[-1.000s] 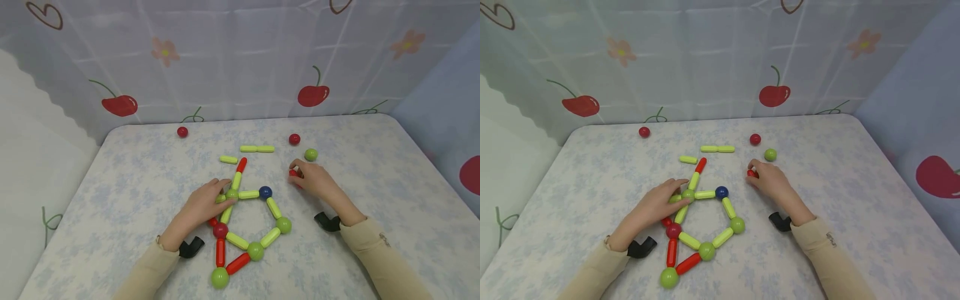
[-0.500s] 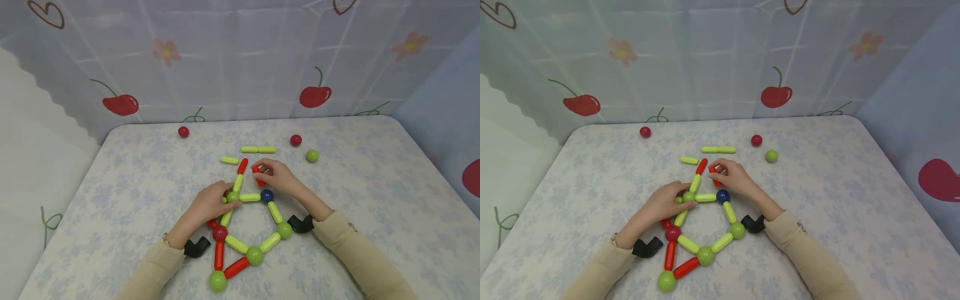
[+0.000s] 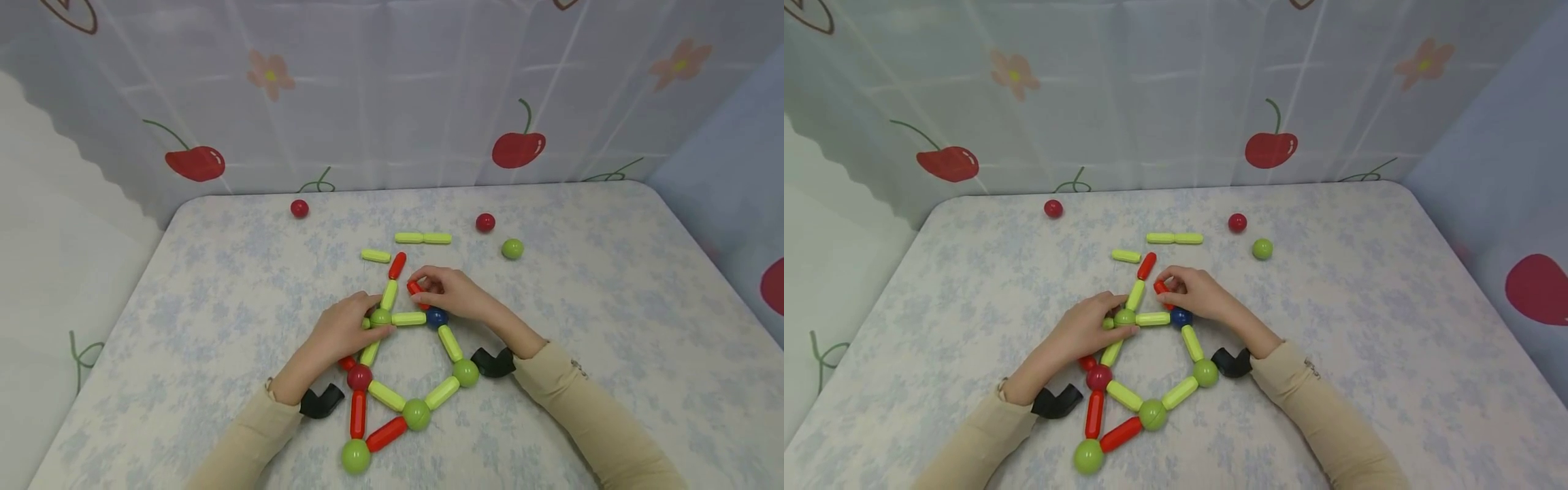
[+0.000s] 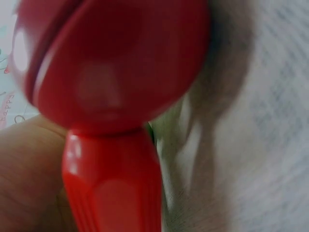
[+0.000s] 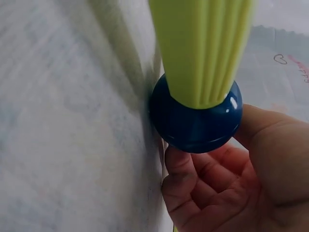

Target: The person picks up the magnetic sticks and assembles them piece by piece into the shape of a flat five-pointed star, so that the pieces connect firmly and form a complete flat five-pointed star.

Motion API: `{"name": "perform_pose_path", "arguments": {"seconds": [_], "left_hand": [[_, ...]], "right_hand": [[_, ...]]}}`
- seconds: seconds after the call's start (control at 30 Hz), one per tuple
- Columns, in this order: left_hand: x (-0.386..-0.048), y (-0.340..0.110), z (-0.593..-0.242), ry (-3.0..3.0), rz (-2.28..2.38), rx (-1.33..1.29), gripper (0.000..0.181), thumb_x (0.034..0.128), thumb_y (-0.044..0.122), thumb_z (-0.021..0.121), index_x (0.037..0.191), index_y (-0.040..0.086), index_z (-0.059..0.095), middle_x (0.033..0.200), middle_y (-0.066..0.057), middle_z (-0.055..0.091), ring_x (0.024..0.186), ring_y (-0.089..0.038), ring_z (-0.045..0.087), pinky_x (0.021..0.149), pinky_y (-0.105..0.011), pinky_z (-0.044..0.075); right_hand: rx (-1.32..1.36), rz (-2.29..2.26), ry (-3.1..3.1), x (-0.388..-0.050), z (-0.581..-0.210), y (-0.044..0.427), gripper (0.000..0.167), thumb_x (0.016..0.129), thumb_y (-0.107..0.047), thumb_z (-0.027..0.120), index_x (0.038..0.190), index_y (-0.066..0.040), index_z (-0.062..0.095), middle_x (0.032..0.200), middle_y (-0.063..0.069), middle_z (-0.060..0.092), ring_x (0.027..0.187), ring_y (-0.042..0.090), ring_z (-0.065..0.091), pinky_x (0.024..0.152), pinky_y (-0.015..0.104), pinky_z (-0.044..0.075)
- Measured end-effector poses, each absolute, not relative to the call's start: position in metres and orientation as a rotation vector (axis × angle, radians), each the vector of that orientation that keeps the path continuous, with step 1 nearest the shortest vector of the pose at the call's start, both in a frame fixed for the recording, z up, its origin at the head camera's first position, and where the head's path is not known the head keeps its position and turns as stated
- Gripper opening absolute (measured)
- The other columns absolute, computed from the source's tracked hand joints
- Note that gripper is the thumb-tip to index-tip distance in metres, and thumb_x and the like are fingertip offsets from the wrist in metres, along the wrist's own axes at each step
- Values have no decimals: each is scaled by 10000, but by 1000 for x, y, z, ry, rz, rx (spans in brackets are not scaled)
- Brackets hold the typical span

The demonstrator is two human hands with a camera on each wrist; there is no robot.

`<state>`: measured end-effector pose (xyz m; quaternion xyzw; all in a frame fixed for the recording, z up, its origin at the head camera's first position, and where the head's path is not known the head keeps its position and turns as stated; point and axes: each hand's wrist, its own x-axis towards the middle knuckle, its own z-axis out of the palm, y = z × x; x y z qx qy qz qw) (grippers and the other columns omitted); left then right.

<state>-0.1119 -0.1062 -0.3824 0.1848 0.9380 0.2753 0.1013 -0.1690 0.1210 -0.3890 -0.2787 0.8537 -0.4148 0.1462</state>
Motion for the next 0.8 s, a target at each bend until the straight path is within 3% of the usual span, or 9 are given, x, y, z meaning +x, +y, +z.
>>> {"name": "perform_pose_path", "arguments": {"seconds": [0.3,0.57,0.8], "left_hand": [[-113,-107,-385,2780,782,589,712,827,367,715,1413,96,417,823,18,493,662,-127,454,542,-275,392],[-112,-107,-382,2786,740,623,700,837,382,699,1421,120,415,822,15,486,653,-127,448,534,-277,387],[-111,-107,-382,2772,718,676,597,860,370,678,1401,240,462,835,14,463,573,-134,419,490,-269,360]], "right_hand": [[-804,-1163,2471,-168,-393,122,253,899,-178,652,1093,-36,572,802,9,567,634,149,499,607,293,426],[-791,-1157,2470,-169,-394,122,236,898,-173,653,1085,-54,573,783,7,558,624,156,497,595,288,417],[-824,-1175,2452,-168,-394,121,247,889,-182,665,1073,-42,576,755,6,543,604,152,483,579,281,406]]}}
